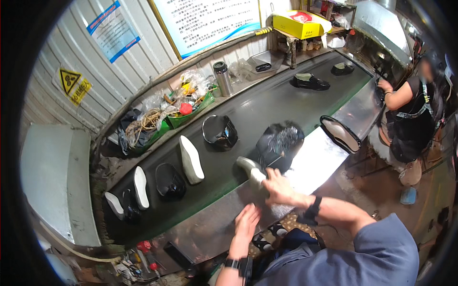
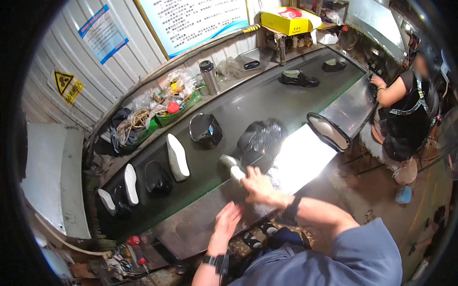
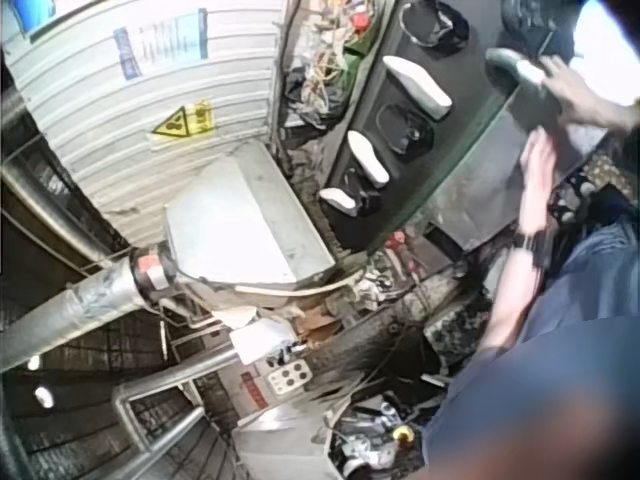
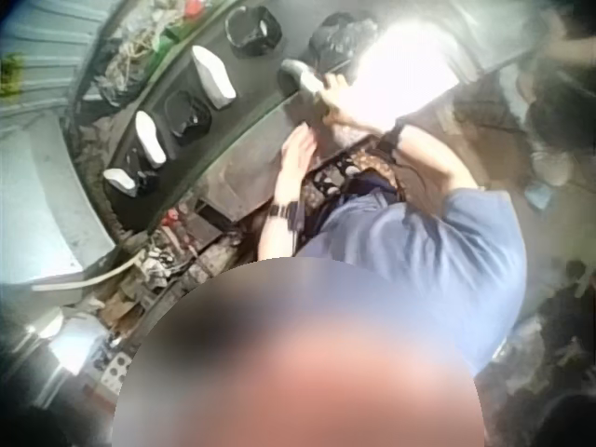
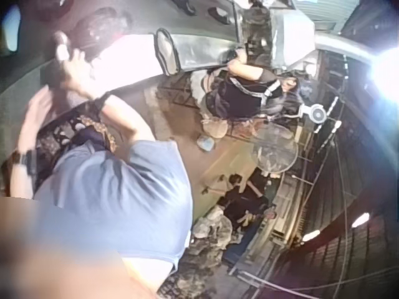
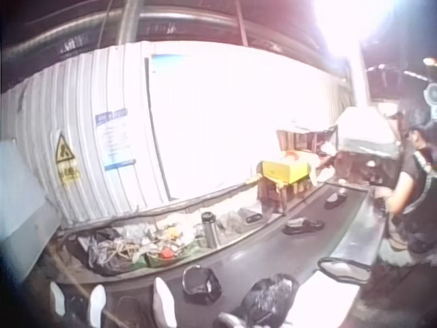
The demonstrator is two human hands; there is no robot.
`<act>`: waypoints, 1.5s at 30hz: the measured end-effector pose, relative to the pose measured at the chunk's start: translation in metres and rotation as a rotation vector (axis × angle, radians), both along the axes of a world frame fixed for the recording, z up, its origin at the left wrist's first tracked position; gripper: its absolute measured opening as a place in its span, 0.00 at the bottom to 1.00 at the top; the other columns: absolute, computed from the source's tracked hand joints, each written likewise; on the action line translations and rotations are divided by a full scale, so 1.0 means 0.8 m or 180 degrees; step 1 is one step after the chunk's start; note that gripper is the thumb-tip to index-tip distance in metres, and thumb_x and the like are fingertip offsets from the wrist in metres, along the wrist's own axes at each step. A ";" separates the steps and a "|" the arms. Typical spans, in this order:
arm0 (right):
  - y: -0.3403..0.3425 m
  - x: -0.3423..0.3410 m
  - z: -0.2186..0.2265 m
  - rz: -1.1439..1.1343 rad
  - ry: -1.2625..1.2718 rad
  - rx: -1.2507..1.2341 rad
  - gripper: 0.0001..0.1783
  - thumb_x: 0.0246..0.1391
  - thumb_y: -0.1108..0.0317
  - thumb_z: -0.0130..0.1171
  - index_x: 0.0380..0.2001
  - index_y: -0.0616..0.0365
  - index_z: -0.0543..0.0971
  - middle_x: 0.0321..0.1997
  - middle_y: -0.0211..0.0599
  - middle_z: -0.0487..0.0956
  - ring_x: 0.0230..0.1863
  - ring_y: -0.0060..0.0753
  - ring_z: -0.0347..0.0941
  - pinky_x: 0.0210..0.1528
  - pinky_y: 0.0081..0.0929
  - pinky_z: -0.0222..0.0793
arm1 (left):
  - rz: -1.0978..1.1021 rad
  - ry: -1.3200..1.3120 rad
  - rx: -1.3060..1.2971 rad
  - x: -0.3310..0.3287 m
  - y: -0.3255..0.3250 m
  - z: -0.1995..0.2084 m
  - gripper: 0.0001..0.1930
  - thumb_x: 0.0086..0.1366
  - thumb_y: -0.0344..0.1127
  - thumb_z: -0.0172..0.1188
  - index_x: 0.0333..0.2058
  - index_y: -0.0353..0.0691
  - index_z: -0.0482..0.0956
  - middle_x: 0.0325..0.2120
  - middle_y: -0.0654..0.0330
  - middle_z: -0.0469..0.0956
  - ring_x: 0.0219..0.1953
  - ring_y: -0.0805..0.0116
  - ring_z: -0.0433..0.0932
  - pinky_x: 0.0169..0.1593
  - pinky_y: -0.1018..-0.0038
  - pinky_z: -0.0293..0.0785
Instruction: Load shoe uppers onto a lasting machine and operate the machine to shape the shoe.
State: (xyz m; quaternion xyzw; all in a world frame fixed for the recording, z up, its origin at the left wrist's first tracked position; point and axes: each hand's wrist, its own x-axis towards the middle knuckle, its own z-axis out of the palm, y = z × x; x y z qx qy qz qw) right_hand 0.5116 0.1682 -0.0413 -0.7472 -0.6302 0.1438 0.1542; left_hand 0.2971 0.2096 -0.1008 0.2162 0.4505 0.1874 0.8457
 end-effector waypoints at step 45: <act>-0.095 -0.152 0.256 0.1713 0.2351 -0.0756 0.31 0.58 0.62 0.67 0.58 0.70 0.68 0.27 0.54 0.79 0.25 0.54 0.78 0.26 0.40 0.69 | 0.1349 -0.0621 0.2289 -0.181 -0.066 0.290 0.11 0.70 0.35 0.59 0.45 0.35 0.79 0.39 0.56 0.83 0.40 0.63 0.84 0.46 0.65 0.81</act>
